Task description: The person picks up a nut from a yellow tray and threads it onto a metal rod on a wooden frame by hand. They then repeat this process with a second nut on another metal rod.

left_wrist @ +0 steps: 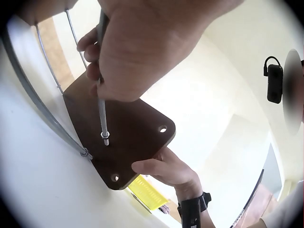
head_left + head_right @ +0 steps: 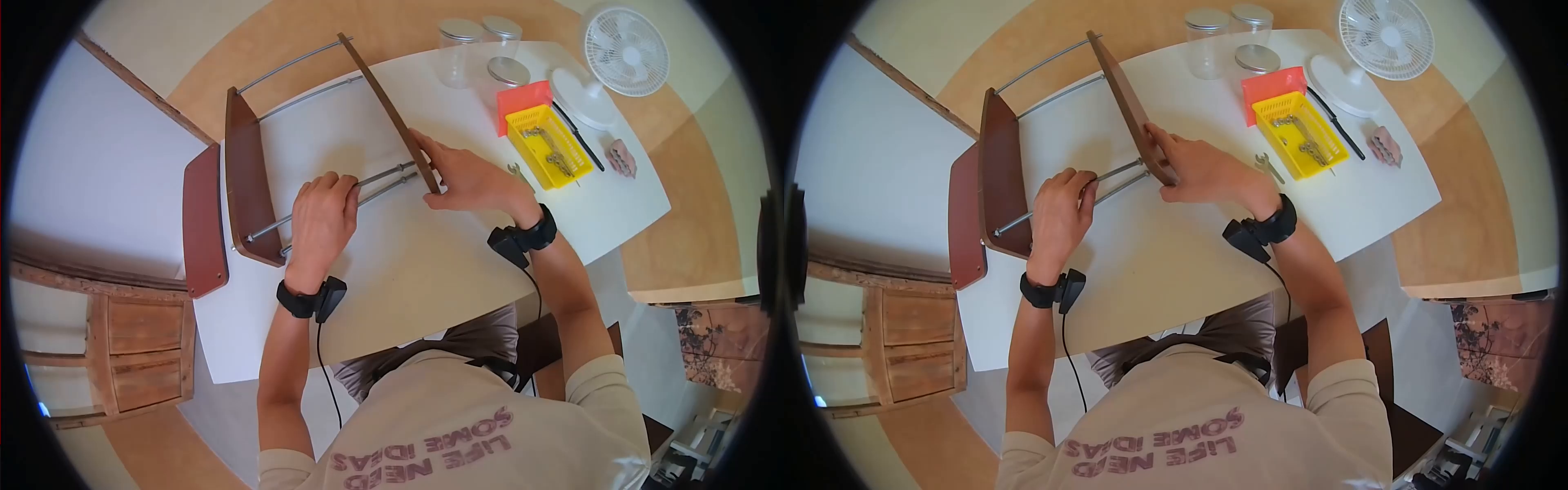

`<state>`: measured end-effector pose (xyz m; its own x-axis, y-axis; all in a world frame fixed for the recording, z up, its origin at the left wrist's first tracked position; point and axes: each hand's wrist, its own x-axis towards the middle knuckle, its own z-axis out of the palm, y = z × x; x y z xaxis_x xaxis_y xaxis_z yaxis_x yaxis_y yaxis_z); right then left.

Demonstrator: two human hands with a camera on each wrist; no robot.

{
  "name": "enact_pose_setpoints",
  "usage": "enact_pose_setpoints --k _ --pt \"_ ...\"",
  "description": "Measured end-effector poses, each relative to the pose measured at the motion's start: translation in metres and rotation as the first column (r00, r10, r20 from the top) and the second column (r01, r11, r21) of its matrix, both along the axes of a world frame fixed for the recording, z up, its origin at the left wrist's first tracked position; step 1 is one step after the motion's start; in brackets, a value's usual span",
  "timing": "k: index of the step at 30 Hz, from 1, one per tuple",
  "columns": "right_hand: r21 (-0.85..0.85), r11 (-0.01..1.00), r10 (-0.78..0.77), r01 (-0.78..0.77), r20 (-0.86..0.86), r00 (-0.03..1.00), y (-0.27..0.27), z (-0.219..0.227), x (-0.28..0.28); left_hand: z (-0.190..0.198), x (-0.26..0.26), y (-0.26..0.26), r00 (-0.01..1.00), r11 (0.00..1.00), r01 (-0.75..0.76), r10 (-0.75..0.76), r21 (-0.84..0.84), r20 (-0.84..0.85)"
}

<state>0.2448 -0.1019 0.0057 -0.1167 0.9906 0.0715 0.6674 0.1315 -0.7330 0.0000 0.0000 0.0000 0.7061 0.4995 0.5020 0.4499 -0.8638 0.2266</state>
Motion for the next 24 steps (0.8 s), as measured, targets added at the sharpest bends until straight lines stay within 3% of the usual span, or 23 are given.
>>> enact_pose_setpoints --k 2,6,9,15,18,21,24 --pt "-0.080 0.992 -0.089 0.097 0.099 0.991 0.002 0.000 -0.004 0.004 -0.001 -0.003 1.000 1.000 0.006 -0.006 0.016 0.020" --pt "-0.112 0.987 -0.103 0.112 0.086 0.991 0.002 -0.008 0.004 0.010 -0.003 -0.008 0.997 1.000 0.008 -0.007 -0.020 0.078" --pt "-0.023 0.995 -0.100 0.101 0.045 0.994 0.000 -0.011 0.009 0.015 -0.004 -0.012 0.992 0.999 0.017 -0.013 -0.031 0.129" --pt "-0.182 0.978 -0.078 0.098 0.116 0.990 0.006 -0.009 0.010 0.025 -0.005 -0.021 0.985 0.991 0.048 -0.027 -0.121 0.172" --pt "-0.118 0.989 -0.082 0.091 0.076 0.994 0.004 -0.017 0.003 0.023 -0.002 -0.019 0.982 0.991 0.075 -0.054 -0.108 0.182" --pt "0.126 0.982 -0.136 0.144 -0.066 0.988 0.005 -0.026 -0.002 0.022 -0.001 -0.018 0.981 0.991 0.081 -0.060 -0.107 0.187" --pt "0.112 0.991 -0.079 0.080 -0.015 0.997 0.005 -0.021 -0.001 0.020 0.001 -0.017 0.968 0.990 0.117 -0.097 -0.073 0.230"
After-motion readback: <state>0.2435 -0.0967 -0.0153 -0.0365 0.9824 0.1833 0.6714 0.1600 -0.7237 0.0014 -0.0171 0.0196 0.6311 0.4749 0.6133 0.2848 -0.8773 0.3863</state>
